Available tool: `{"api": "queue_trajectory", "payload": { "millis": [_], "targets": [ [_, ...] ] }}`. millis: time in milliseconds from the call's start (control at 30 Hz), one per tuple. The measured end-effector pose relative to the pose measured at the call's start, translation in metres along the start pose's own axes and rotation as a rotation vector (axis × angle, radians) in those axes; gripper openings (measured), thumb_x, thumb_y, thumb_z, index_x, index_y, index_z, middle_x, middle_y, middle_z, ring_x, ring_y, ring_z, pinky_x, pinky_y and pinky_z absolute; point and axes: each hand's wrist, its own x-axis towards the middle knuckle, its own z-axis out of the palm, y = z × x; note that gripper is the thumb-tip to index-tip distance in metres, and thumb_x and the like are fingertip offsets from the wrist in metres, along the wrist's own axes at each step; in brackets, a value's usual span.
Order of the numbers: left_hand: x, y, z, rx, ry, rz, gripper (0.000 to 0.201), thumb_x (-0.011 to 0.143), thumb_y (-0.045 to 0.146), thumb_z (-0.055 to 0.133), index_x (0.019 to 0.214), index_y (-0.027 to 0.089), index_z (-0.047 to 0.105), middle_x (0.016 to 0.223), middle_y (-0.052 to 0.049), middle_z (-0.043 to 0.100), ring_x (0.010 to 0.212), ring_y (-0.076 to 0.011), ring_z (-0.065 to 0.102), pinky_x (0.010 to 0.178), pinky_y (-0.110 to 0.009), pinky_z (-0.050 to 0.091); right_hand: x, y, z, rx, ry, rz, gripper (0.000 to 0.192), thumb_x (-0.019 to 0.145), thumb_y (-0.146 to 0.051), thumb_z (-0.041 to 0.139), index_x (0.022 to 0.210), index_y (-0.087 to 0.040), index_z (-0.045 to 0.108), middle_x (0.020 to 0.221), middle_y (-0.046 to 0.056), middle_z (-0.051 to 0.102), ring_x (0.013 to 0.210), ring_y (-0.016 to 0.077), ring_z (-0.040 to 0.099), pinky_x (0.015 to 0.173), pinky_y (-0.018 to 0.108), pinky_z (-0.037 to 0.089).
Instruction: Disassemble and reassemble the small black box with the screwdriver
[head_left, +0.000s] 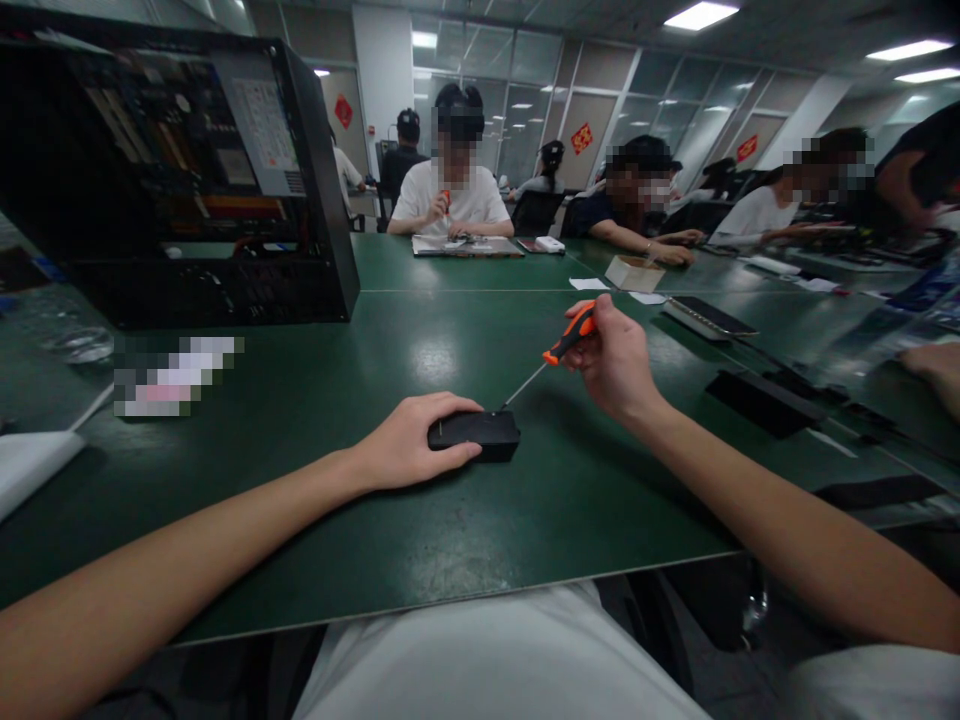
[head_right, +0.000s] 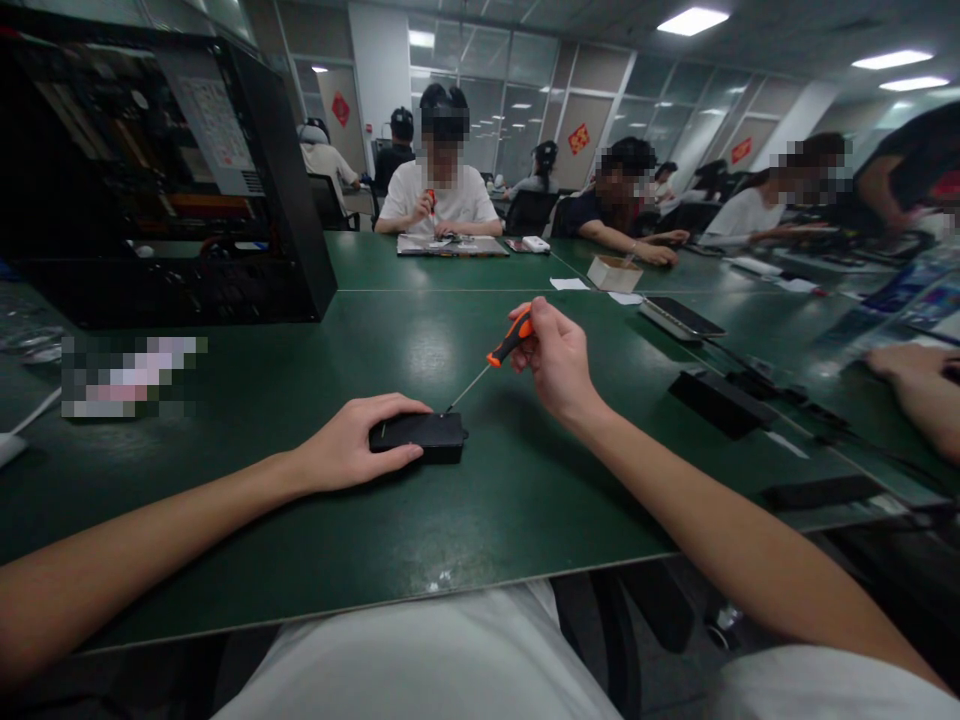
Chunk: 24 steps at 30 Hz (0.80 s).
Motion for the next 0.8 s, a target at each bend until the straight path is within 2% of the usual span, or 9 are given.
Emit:
{"api": "queue_trajectory", "payload": {
  "millis": [167,367,533,700,800],
  "targets": [
    [-0.001,-0.002,0.001,0.008,0.013,0.026,0.037,0.093,0.035,0.069,0.125,0.017,0.066,0.118,-0.009,0.073,0.103,-0.0229,0.069,0.091,-0.033,0.051,-0.002,-0.01,-0.003,0.007,-0.011,-0.095,0.046,0.08,-0.07,0.069,0.083,-0.024,0.066,0.058,-0.004,0.05,0.044,0.0102,0.045,0.038,0.026,0.036],
    [-0.002,-0.001,0.001,0.008,0.012,0.046,0.037,0.094,0.034,0.068,0.126,0.016,0.065,0.118,-0.008,0.072,0.103,-0.0221,0.069,0.091,-0.032,0.051,-0.007,-0.004,0.001,-0.04,-0.061,-0.083,0.046,0.081,-0.067,0.071,0.086,-0.021,0.067,0.061,-0.004,0.055,0.045,0.0079,0.048,0.04,0.022,0.038],
    [-0.002,-0.002,0.001,0.016,0.006,0.051,0.037,0.094,0.034,0.068,0.126,0.016,0.064,0.118,-0.008,0.072,0.103,-0.0218,0.069,0.092,-0.032,0.05,-0.01,-0.004,-0.003,-0.151,-0.097,-0.197,0.044,0.086,-0.066,0.066,0.086,-0.021,0.067,0.065,-0.003,0.058,0.047,0.0086,0.051,0.043,0.023,0.04],
    [-0.002,-0.003,0.001,0.015,-0.001,0.046,0.037,0.094,0.034,0.068,0.126,0.016,0.064,0.117,-0.009,0.072,0.102,-0.0223,0.068,0.09,-0.033,0.051,-0.012,-0.027,-0.008,-0.429,-0.198,-0.375,0.034,0.095,-0.056,0.057,0.093,-0.023,0.066,0.072,-0.001,0.062,0.054,0.0111,0.055,0.05,0.025,0.043],
    [-0.001,-0.002,0.001,0.018,0.001,0.052,0.036,0.094,0.035,0.067,0.125,0.016,0.064,0.116,-0.009,0.072,0.101,-0.0224,0.069,0.09,-0.033,0.051,-0.006,-0.059,0.001,-0.724,-0.401,-0.47,0.023,0.097,-0.041,0.053,0.098,-0.021,0.066,0.076,0.001,0.065,0.057,0.0123,0.057,0.056,0.027,0.043]
  ]
}}
